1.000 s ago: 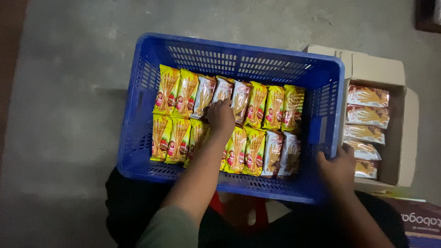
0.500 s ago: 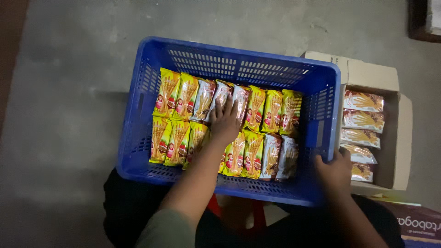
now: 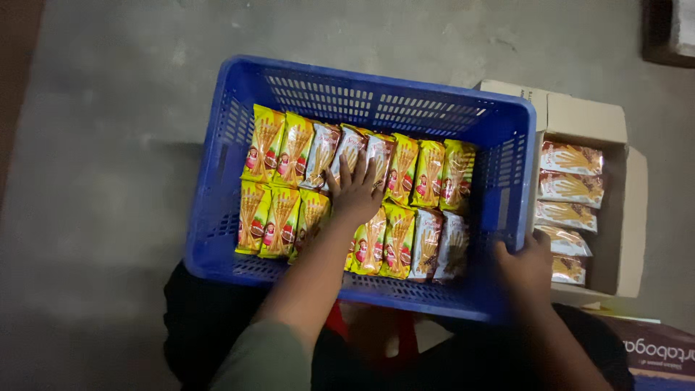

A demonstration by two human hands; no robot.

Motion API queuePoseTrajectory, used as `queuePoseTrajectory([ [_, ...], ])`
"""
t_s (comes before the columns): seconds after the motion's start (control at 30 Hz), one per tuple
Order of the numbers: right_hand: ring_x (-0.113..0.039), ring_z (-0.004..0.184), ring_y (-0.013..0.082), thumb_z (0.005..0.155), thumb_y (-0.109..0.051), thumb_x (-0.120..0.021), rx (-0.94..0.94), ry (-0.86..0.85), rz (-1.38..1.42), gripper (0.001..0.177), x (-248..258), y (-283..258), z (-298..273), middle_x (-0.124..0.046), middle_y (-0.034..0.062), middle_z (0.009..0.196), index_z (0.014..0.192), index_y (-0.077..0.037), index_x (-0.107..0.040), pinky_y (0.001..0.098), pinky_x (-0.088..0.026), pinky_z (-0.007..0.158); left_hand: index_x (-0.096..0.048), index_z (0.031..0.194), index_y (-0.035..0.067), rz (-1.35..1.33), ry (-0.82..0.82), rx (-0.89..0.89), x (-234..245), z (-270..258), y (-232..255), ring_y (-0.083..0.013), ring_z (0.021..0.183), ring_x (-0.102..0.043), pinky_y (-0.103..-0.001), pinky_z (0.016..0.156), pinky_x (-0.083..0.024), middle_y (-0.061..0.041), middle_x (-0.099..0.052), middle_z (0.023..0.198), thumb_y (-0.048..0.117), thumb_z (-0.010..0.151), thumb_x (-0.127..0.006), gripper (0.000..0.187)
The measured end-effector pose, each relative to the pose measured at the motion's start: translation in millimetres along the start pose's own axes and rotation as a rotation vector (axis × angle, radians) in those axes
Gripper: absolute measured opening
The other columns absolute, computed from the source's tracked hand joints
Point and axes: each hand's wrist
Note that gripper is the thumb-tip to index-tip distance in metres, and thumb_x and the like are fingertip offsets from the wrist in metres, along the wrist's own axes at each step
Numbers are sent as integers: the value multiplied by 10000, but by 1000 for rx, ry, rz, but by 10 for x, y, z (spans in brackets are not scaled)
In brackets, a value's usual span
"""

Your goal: The person transfers individually wrapped snack packets from a cardboard box into a blue plastic basket. They arrange the packets in neat rows, alternating between yellow and brown packages, and continue until the basket is full.

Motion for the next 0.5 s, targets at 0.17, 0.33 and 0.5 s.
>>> queuePoseTrajectory([
  [0.17, -552, 1276, 563, 914, -290, -677, 16, -3, 5, 515, 10, -14, 10, -499, 310, 1470, 1305, 45, -691, 619, -466, 1055, -182, 1669, 209, 30, 35, 8, 40, -31, 32, -455, 1580, 82, -755, 1194, 64, -21, 52, 1760, 461, 1051, -302, 678],
  [0.33, -620, 1183, 539, 859, -370, -716, 6, 75, -1, 490, -308, 337, 282, -585, 271, 1376, 1185, -5, -755, 630, -502, 1009, -234, 1664, 177, -60, 104, -46, 169, -150, 25, -471, 1579, -30, -788, 1178, -41, -44, -58, 1762, 465, 994, -442, 758],
  [0.5, -639, 1141, 552, 825, -384, -701, -15, 27, 49, 561, -301, 270, 246, -578, 249, 1380, 1262, -32, -722, 651, -540, 938, -628, 1374, 203, -283, 114, -225, -62, -410, -40, -343, 1354, -568, -537, 1054, -498, -54, -585, 1473, 414, 976, -582, 453],
])
Point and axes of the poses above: each hand's wrist, its own z-axis towards the middle knuckle, its own x-axis out of the back of the hand, y = z × x
